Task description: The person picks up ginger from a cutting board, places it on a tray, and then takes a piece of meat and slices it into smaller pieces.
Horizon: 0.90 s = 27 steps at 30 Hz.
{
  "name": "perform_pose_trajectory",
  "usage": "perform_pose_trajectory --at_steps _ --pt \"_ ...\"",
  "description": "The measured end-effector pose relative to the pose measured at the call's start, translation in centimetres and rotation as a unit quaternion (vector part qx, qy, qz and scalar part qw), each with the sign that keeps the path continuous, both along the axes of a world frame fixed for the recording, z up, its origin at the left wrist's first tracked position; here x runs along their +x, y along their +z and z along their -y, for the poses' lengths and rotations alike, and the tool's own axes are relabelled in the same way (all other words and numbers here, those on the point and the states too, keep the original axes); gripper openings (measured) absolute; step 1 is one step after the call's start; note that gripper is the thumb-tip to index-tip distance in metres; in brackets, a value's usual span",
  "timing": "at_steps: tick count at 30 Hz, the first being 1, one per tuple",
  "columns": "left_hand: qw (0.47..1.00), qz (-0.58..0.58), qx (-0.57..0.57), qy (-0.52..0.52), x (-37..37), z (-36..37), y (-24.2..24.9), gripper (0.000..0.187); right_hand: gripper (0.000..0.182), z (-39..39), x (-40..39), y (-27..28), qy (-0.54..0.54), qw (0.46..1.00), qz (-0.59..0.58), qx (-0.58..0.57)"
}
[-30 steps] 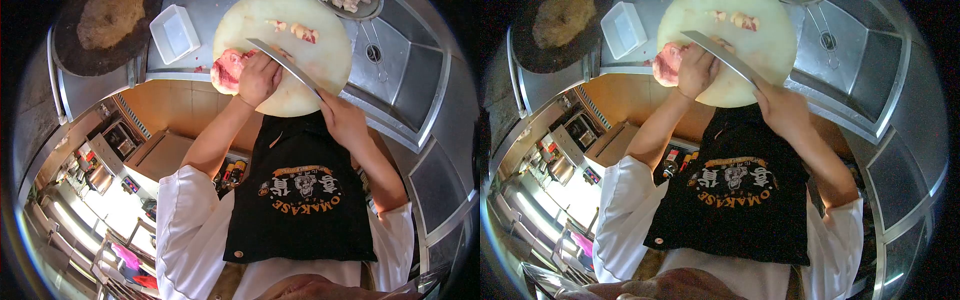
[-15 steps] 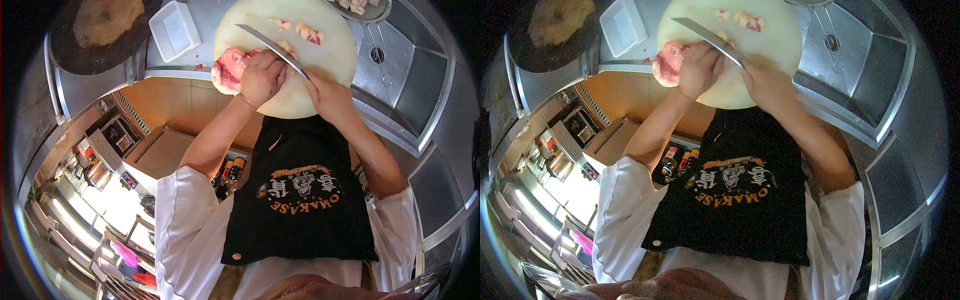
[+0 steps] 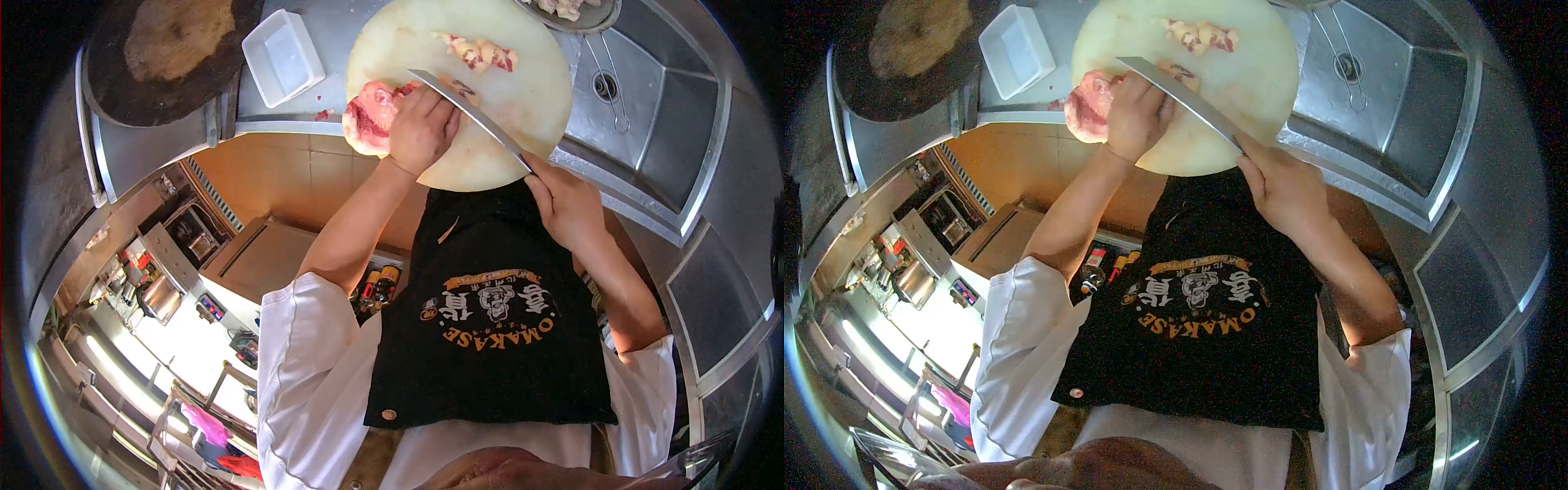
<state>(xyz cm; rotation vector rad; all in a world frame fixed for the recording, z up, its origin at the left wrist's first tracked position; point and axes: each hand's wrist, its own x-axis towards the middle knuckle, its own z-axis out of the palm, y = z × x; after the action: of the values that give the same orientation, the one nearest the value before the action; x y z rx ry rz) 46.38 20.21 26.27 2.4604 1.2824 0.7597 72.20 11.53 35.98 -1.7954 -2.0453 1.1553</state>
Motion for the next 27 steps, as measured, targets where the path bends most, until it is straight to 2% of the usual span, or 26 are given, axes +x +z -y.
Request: perform_pose_trajectory --at_steps 5,7,11,14,19,21,22,25,27 --pt "1.000 0.017 0.005 0.002 0.0 -0.2 -0.8 0.019 0.034 -5.0 -3.8 -2.4 0.024 0.997 0.030 -0.072" --pt "1.000 -0.003 -0.014 0.005 0.0 -0.1 -0.4 0.019 0.035 -5.4 -4.0 -3.3 0.026 0.998 0.008 -0.050" --pt "1.000 0.001 -0.006 0.006 0.1 -0.1 -0.7 0.018 0.037 -0.6 -0.1 -3.0 0.009 1.000 -0.015 -0.020" --pt "1.000 0.020 -0.018 0.001 0.2 -0.3 -0.2 0.017 0.038 -0.2 0.3 -2.7 0.006 1.000 -0.002 -0.023" --pt "0.999 0.040 -0.004 -0.005 0.2 -0.3 -0.6 0.016 0.037 -7.7 -5.2 -8.4 0.041 0.999 0.008 -0.008" --pt "0.999 0.034 -0.017 -0.011 0.1 -0.3 -0.4 0.022 0.035 -10.9 -6.2 -10.4 0.000 0.997 -0.025 0.075" --pt "0.999 0.018 -0.026 -0.013 -0.1 0.3 0.0 0.022 0.035 -10.9 -6.4 -10.4 -0.022 0.993 -0.040 0.110" --pt "1.000 -0.011 -0.010 -0.006 -0.5 -0.3 0.6 0.023 0.035 -9.1 -4.2 -6.1 -0.062 0.996 -0.048 0.035" --pt "1.000 -0.003 0.012 0.000 -0.8 0.5 0.4 0.025 0.034 -5.3 -2.3 -3.9 -0.020 0.999 -0.029 0.030"
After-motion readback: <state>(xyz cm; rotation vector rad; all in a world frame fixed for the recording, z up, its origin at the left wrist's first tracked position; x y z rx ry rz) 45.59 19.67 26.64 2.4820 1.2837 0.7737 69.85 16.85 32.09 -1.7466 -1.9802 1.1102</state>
